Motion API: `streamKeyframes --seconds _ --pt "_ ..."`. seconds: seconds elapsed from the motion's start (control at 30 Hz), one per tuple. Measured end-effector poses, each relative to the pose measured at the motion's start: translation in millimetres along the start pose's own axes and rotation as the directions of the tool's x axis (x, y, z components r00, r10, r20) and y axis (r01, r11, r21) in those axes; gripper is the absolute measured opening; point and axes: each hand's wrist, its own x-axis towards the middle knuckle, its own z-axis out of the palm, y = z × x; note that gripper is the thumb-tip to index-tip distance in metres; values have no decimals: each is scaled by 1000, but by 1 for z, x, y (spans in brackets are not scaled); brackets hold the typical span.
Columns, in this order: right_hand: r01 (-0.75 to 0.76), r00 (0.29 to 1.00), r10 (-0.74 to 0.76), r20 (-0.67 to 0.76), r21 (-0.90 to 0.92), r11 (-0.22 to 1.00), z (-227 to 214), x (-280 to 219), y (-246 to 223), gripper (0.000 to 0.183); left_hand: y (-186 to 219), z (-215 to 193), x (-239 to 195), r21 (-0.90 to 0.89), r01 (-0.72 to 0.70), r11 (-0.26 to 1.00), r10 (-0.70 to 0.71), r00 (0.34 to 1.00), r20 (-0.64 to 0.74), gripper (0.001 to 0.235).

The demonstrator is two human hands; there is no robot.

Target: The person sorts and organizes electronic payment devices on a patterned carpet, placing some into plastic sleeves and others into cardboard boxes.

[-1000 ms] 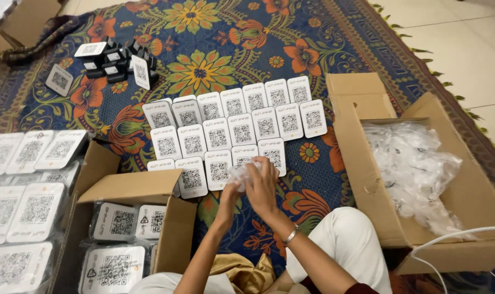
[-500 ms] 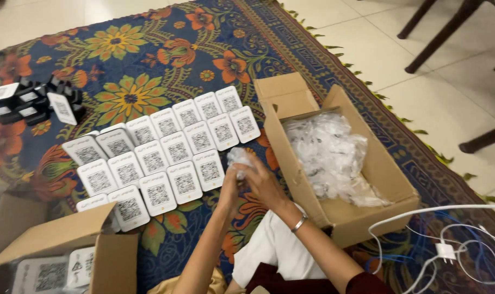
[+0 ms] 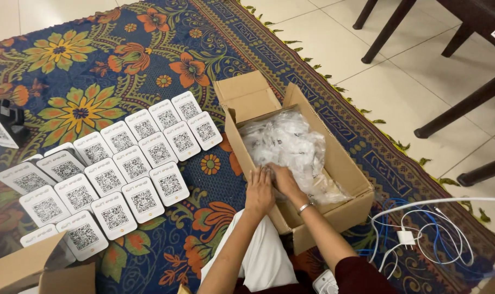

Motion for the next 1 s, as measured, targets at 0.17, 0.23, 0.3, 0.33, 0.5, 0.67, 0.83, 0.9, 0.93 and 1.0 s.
streamKeyframes --seconds 0.17,0.23,0.3,0.33,0.5,0.67,0.83,0.9,0.93,1.0 --pt "198 974 -207 -97 -93 976 77 9 68 38 0 -11 -4 -11 7 1000 -7 1000 -4 62" --pt "249 950 -278 -144 -194 949 74 13 53 45 -1 -8 -4 -25 6 1000 -6 1000 -12 62" --pt "320 913 -395 -103 -423 848 54 15 17 46 -1 -3 -5 1 25 1000 -25 1000 -8 59" --pt "318 913 -395 -105 -425 848 38 6 -1 46 0 -4 -6 0 22 1000 -22 1000 -10 59" --pt "-12 987 18 158 -35 999 9 11 7 36 4 -29 1 4 87 996 -86 981 174 70" --pt "172 936 -54 348 -318 932 -70 -7 -50 46 -9 -36 11 -68 50 996 -32 969 244 62" --pt "209 921 -56 386 -367 907 -125 -24 -167 56 -62 -52 -12 -262 -10 965 50 988 147 63" --pt "249 934 -138 328 -326 912 -125 -30 -231 47 -93 -78 -40 -338 -56 940 74 997 39 60" --pt "281 922 -164 352 -313 907 -106 -26 -250 47 -112 -94 -57 -326 -26 945 39 999 32 60" --pt "501 847 -454 277 -127 856 -58 -21 -295 41 -154 -128 -106 -299 49 953 -42 999 30 59"
